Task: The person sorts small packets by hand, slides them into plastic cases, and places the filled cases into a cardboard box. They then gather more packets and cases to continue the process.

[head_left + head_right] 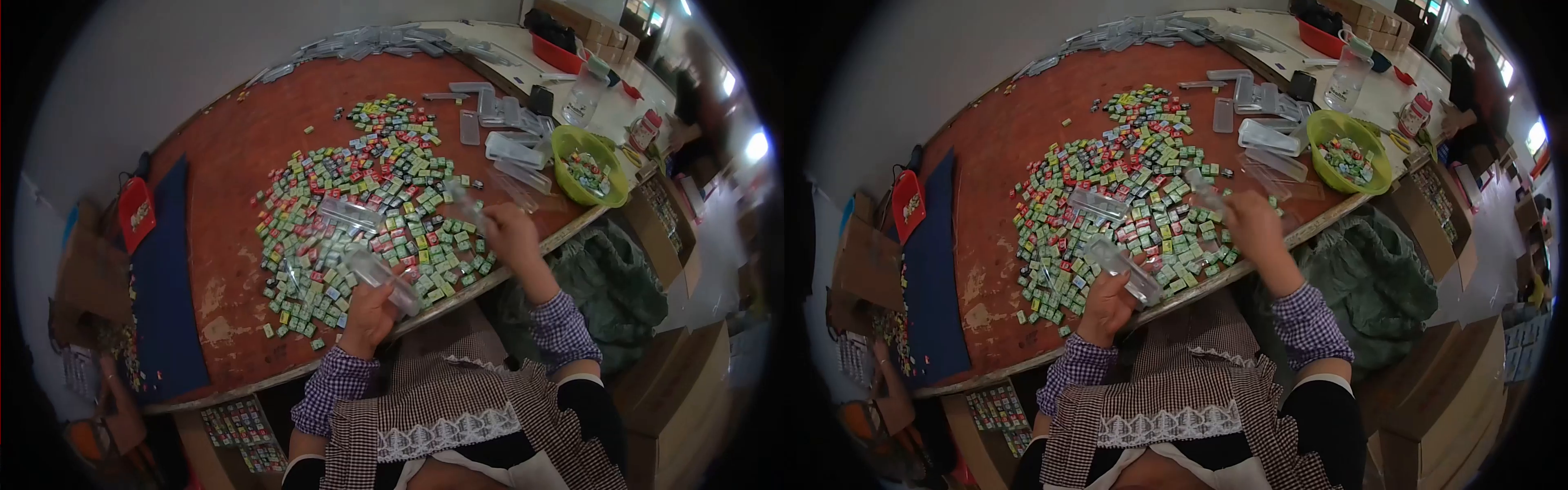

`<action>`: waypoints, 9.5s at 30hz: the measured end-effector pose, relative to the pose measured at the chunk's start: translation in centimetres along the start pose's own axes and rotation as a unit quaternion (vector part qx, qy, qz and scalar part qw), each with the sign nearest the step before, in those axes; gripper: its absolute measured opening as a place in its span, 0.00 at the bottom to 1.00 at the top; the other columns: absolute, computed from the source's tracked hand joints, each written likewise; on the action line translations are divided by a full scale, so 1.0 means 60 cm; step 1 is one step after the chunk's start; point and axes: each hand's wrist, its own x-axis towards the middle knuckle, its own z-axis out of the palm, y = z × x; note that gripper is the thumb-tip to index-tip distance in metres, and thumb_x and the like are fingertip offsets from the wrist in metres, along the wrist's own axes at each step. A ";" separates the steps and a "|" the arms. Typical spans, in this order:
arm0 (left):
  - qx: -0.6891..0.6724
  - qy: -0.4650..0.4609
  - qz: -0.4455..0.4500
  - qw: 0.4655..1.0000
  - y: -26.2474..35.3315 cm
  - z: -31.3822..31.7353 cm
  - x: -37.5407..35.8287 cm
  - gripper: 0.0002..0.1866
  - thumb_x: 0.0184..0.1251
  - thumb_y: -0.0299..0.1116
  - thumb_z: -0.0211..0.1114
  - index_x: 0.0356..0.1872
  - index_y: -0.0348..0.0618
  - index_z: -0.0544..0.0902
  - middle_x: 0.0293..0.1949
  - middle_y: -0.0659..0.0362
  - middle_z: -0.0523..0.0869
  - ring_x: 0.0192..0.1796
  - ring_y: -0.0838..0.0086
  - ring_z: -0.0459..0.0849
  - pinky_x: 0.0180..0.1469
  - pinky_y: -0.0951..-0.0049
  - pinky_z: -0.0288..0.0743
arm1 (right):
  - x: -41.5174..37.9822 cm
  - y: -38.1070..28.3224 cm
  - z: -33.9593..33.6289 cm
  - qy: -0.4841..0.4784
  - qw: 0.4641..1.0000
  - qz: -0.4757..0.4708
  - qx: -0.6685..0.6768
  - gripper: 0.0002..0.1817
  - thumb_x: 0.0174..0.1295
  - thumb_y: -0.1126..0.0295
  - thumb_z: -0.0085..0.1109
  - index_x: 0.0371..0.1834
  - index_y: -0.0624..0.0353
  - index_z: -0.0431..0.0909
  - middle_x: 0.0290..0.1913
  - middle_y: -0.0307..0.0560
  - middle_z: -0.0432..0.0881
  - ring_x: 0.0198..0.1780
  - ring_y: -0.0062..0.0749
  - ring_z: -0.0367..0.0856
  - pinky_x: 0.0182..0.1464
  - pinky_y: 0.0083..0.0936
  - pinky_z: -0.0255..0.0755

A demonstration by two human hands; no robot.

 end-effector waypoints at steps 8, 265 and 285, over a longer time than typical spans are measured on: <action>0.042 -0.060 0.009 0.997 -0.032 0.017 0.037 0.25 0.66 0.28 0.66 0.61 0.35 0.68 0.52 0.57 0.79 0.53 0.70 0.80 0.57 0.69 0.75 | -0.088 -0.154 0.079 -0.250 0.945 0.037 0.209 0.13 0.46 0.68 0.68 0.35 0.60 0.78 0.35 0.51 0.81 0.40 0.48 0.82 0.41 0.39 0.76; 0.171 -0.104 -0.045 0.979 -0.004 -0.008 0.023 0.30 0.63 0.30 0.69 0.64 0.33 0.69 0.53 0.55 0.79 0.53 0.72 0.80 0.53 0.72 0.77 | -0.083 -0.108 0.055 -0.364 0.768 0.184 0.494 0.10 0.56 0.74 0.68 0.40 0.62 0.81 0.31 0.41 0.81 0.37 0.23 0.80 0.39 0.23 0.73; 0.257 0.008 0.059 0.965 0.002 0.011 0.024 0.15 0.68 0.24 0.59 0.55 0.33 0.75 0.48 0.53 0.85 0.51 0.67 0.84 0.53 0.68 0.79 | -0.025 -0.105 0.023 -0.183 0.882 0.186 0.393 0.04 0.61 0.75 0.61 0.33 0.65 0.81 0.29 0.39 0.80 0.31 0.19 0.76 0.33 0.20 0.70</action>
